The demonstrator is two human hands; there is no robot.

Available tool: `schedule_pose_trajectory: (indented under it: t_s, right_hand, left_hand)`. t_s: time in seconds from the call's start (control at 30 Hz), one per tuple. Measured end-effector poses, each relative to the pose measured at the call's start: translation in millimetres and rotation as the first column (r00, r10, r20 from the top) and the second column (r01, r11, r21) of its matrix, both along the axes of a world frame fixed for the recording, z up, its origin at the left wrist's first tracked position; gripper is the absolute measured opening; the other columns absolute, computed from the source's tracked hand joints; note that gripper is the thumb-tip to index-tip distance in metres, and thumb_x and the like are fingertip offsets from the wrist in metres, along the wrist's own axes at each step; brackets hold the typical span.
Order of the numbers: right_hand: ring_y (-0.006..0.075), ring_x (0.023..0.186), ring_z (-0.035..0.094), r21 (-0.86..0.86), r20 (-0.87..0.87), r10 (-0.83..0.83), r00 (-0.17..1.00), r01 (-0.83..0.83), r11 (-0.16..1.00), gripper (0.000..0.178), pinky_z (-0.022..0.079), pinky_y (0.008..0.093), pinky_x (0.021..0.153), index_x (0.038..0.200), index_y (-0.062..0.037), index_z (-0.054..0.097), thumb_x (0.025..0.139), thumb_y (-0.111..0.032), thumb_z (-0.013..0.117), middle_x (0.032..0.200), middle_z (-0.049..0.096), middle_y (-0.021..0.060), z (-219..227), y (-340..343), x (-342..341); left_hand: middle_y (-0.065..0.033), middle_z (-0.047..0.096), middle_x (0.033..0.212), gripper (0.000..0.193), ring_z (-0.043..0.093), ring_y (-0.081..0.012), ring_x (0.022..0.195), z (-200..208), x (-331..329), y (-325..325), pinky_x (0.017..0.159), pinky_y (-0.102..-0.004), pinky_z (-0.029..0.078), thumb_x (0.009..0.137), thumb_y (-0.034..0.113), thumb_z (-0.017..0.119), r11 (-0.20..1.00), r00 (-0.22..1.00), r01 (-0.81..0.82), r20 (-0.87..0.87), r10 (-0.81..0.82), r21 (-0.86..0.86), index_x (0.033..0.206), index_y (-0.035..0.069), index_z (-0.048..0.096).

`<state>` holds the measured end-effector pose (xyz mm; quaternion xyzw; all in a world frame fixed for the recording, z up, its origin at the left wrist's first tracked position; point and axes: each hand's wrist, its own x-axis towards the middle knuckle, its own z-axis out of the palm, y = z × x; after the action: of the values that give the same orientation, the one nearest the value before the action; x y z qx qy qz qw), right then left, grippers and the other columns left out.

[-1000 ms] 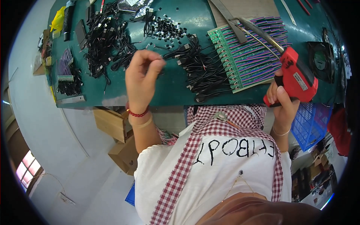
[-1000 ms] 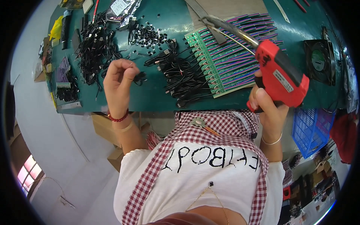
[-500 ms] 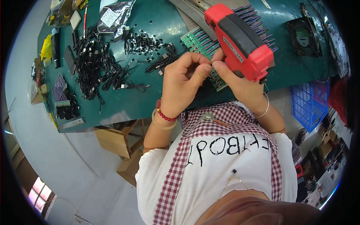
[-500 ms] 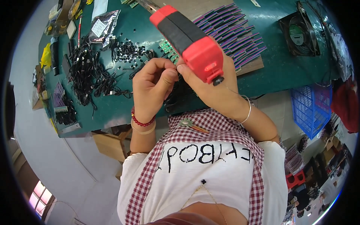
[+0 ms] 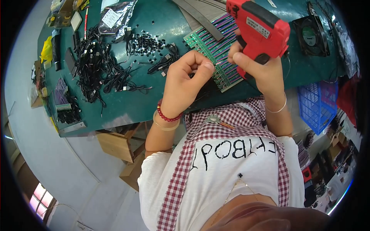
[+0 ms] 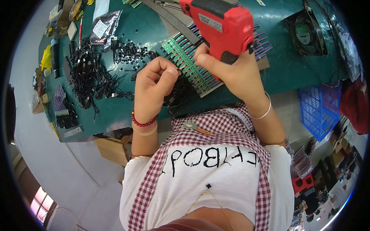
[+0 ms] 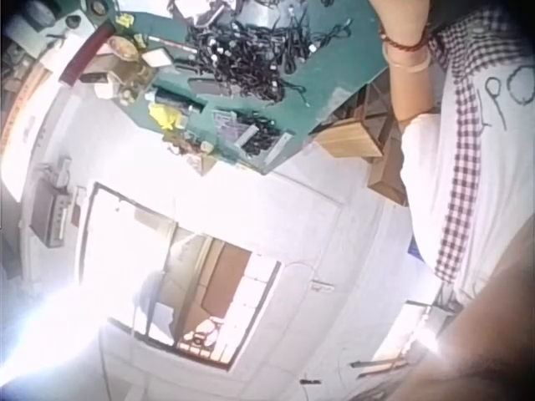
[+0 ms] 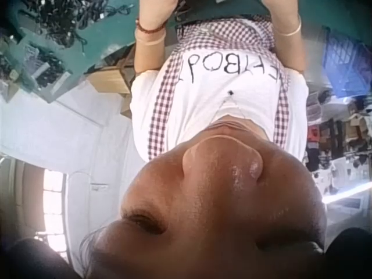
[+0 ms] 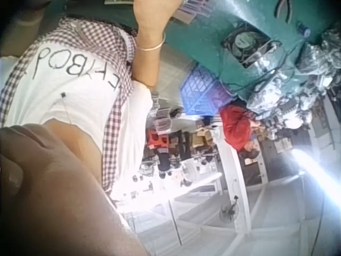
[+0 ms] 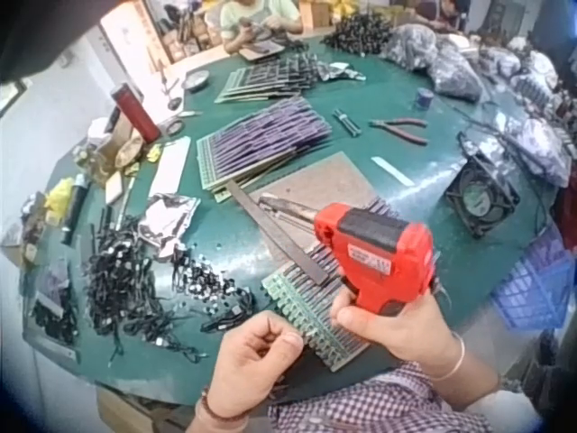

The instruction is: The person solders electrical wires onto LED strips on a PCB assembly line using a soldering iron.

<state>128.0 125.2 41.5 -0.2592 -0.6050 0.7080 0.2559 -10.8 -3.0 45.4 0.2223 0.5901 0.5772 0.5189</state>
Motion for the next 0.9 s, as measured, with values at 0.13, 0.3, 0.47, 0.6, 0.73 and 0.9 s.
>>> schedule_pose_trajectory:
  t_s: [0.13, 0.3, 0.47, 0.6, 0.73, 0.9]
  right_hand:
    - [0.0055, 0.07, 0.055, 0.077, 0.04, -0.044, 0.998, 0.04, 0.996, 0.013, 0.045, 0.0214, 0.063, 0.087, -0.0017, 0.061, 0.076, -0.005, 0.066, 0.076, 0.06, -0.0019, 4, -18, -2]
    - [0.0044, 0.068, 0.052, 0.05, 0.048, -0.09, 0.995, 0.087, 0.995, 0.013, 0.043, 0.021, 0.059, 0.088, -0.0024, 0.061, 0.075, -0.005, 0.066, 0.076, 0.059, -0.0025, 5, -22, -3]
    - [0.0041, 0.07, 0.053, 0.04, 0.053, -0.076, 0.996, 0.074, 0.996, 0.014, 0.044, 0.0205, 0.061, 0.09, -0.0023, 0.061, 0.076, -0.004, 0.065, 0.078, 0.06, -0.002, 6, -23, 0]
    - [0.0044, 0.071, 0.054, -0.009, 0.063, -0.075, 0.995, 0.076, 0.997, 0.015, 0.045, 0.0204, 0.063, 0.091, -0.0021, 0.061, 0.077, -0.003, 0.065, 0.079, 0.06, -0.0019, 10, -27, 1]
    - [0.0044, 0.071, 0.054, -0.013, 0.037, -0.088, 0.995, 0.088, 0.996, 0.014, 0.045, 0.0204, 0.062, 0.091, -0.0017, 0.061, 0.077, -0.004, 0.065, 0.079, 0.06, -0.0018, 7, -26, 1]
    - [0.0063, 0.072, 0.055, -0.041, 0.055, 0.006, 0.998, -0.004, 0.999, 0.019, 0.045, 0.0217, 0.064, 0.093, -0.0009, 0.059, 0.075, -0.002, 0.065, 0.081, 0.061, -0.0006, 1, -11, 4]
  left_hand:
    - [0.001, 0.056, 0.071, 0.012, 0.049, -0.0029, 0.064, -6, 7, -1, 0.059, -0.0189, 0.041, 0.084, 0.009, 0.061, 0.999, 0.971, 0.011, -0.24, -0.002, 0.039, 0.08, 0.0, 0.055]
    - [0.0013, 0.056, 0.07, 0.011, 0.05, -0.0028, 0.064, -7, 14, 4, 0.059, -0.0184, 0.041, 0.083, 0.006, 0.061, 0.997, 0.985, -0.026, -0.169, 0.039, 0.077, 0.08, 0.0, 0.053]
    - [0.0017, 0.056, 0.069, 0.01, 0.05, -0.0022, 0.063, -8, 16, 3, 0.057, -0.0176, 0.041, 0.082, 0.005, 0.061, 0.993, 0.978, -0.023, -0.205, 0.047, 0.117, 0.082, 0.0, 0.053]
    - [0.0013, 0.056, 0.071, 0.009, 0.049, -0.0013, 0.063, -9, 15, 2, 0.056, -0.0168, 0.04, 0.081, 0.004, 0.061, 0.994, 0.984, -0.008, -0.179, 0.027, 0.107, 0.082, 0.0, 0.053]
    - [0.0018, 0.056, 0.071, 0.008, 0.05, -0.0012, 0.063, -7, 17, 2, 0.055, -0.0172, 0.039, 0.081, 0.004, 0.061, 0.993, 0.989, -0.011, -0.145, 0.028, 0.12, 0.081, 0.001, 0.054]
    - [-0.0021, 0.054, 0.071, 0.008, 0.051, -0.008, 0.059, -7, 14, 5, 0.053, -0.0214, 0.039, 0.075, 0.0, 0.062, 0.97, 0.862, 0.078, -0.504, 0.051, 0.231, 0.079, 0.001, 0.055]
